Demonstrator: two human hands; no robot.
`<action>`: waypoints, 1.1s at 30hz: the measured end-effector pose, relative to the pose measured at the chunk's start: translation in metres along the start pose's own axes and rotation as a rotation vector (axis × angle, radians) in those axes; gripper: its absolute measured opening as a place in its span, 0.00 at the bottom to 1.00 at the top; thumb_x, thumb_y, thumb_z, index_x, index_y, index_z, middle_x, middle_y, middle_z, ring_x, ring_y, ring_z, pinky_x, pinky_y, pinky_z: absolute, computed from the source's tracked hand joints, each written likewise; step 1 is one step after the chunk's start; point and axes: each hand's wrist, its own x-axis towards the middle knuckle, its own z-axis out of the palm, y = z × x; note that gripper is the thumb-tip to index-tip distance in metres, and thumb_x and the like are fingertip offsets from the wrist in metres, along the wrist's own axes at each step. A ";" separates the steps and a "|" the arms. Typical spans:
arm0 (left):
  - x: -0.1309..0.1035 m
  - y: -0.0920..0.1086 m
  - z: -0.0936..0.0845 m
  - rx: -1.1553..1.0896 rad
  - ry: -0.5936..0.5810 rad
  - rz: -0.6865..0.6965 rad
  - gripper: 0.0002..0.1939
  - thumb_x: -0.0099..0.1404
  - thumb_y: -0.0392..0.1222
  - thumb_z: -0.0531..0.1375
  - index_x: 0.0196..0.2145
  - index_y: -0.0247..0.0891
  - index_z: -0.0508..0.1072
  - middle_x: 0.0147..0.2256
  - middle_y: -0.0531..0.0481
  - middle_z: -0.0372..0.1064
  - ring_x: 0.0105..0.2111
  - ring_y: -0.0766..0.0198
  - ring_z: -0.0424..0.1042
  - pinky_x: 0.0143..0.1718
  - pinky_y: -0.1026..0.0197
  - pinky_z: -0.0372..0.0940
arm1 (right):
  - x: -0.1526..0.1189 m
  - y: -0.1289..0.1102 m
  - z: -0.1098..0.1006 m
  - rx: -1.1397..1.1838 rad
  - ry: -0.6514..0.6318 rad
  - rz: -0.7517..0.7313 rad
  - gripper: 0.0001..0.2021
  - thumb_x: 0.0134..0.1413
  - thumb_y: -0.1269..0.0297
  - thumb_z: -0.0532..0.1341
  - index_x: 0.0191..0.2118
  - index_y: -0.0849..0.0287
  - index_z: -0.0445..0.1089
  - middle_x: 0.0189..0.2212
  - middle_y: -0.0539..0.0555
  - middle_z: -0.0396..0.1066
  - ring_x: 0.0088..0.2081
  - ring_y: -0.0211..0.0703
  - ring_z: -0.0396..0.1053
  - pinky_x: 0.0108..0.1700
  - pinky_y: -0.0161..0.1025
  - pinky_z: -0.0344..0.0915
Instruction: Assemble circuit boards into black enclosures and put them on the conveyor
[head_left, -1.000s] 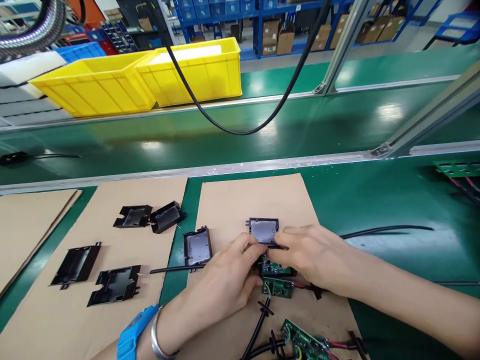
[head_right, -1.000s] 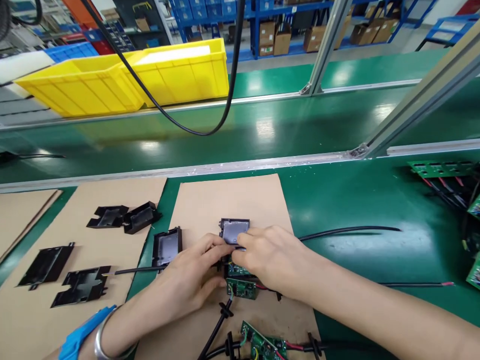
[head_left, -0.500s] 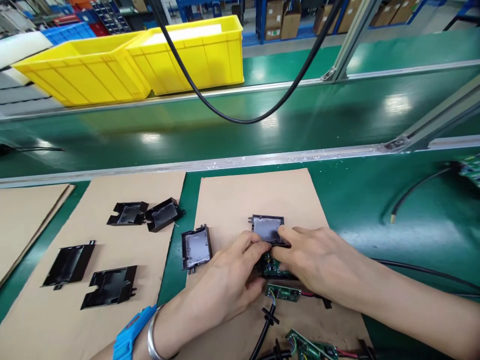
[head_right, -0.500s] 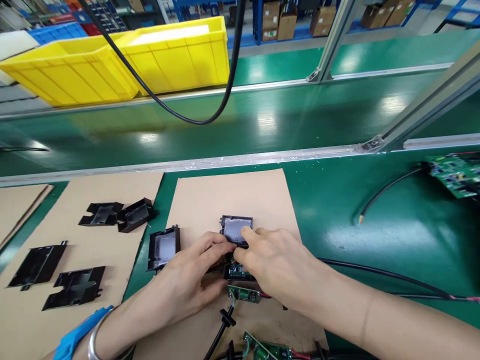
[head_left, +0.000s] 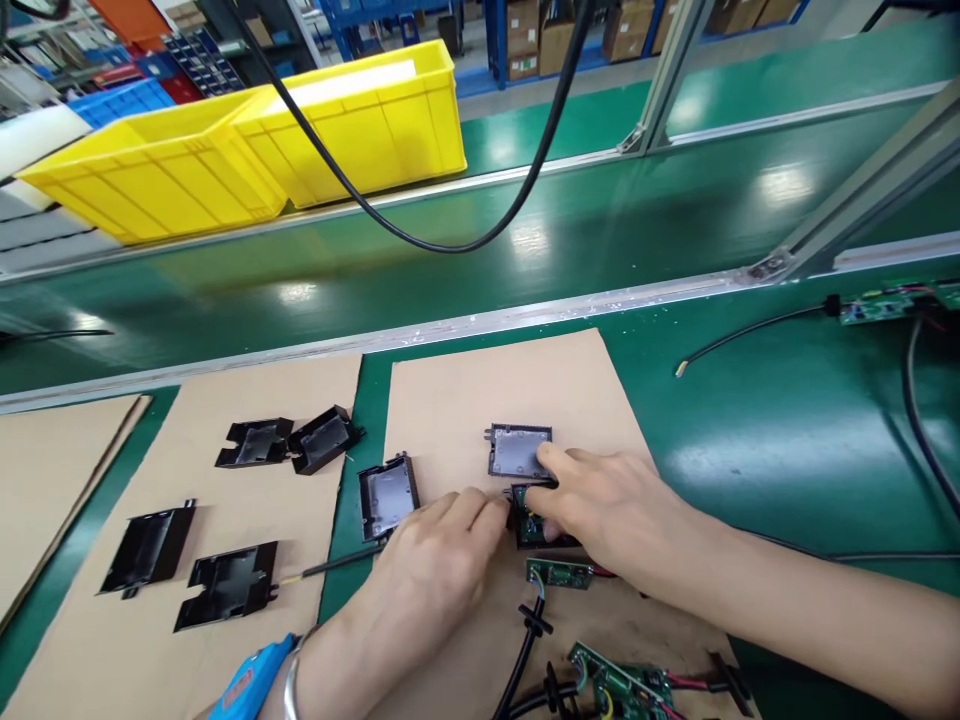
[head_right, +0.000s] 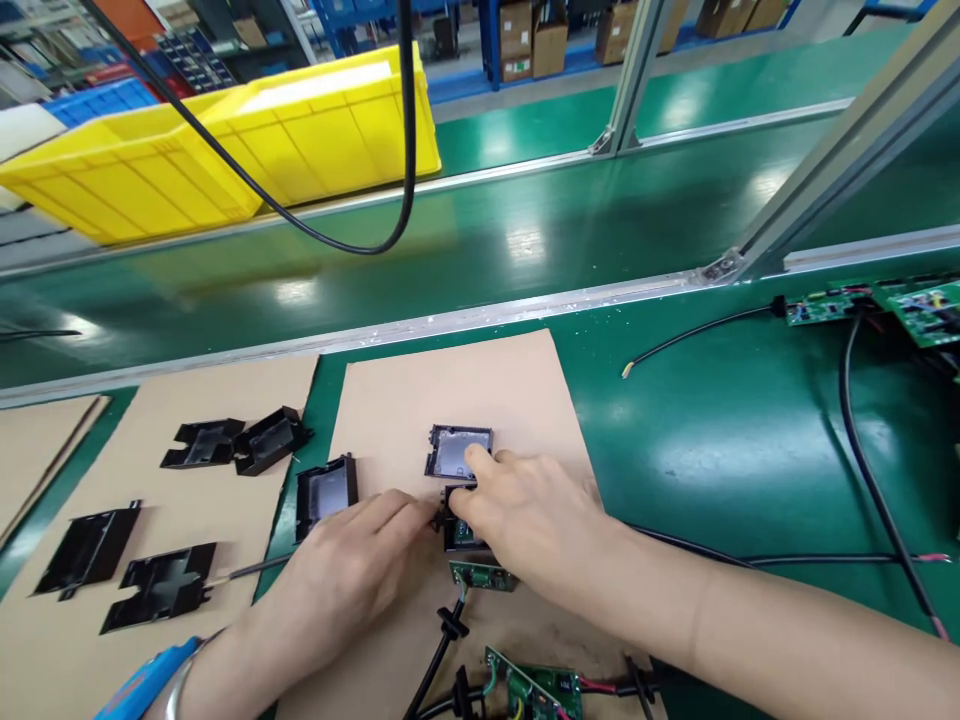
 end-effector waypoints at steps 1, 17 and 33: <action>-0.001 0.002 0.002 0.055 0.021 0.016 0.17 0.63 0.24 0.46 0.44 0.38 0.66 0.34 0.48 0.66 0.31 0.58 0.69 0.30 0.55 0.71 | -0.001 0.000 0.001 -0.001 0.011 0.000 0.05 0.56 0.73 0.61 0.32 0.56 0.69 0.33 0.51 0.63 0.27 0.38 0.62 0.23 0.38 0.39; 0.012 0.018 0.004 0.152 -0.049 -0.135 0.11 0.61 0.26 0.48 0.33 0.37 0.66 0.28 0.48 0.67 0.24 0.59 0.69 0.24 0.58 0.66 | -0.004 0.002 0.006 0.022 0.120 -0.029 0.07 0.61 0.72 0.58 0.32 0.56 0.70 0.35 0.53 0.65 0.28 0.40 0.63 0.23 0.39 0.40; 0.017 0.015 0.007 0.341 -0.046 -0.057 0.09 0.60 0.26 0.53 0.30 0.37 0.68 0.28 0.49 0.67 0.27 0.60 0.67 0.26 0.60 0.63 | -0.001 0.004 0.006 0.050 0.127 -0.021 0.06 0.56 0.70 0.64 0.28 0.56 0.71 0.31 0.53 0.67 0.39 0.49 0.60 0.32 0.42 0.48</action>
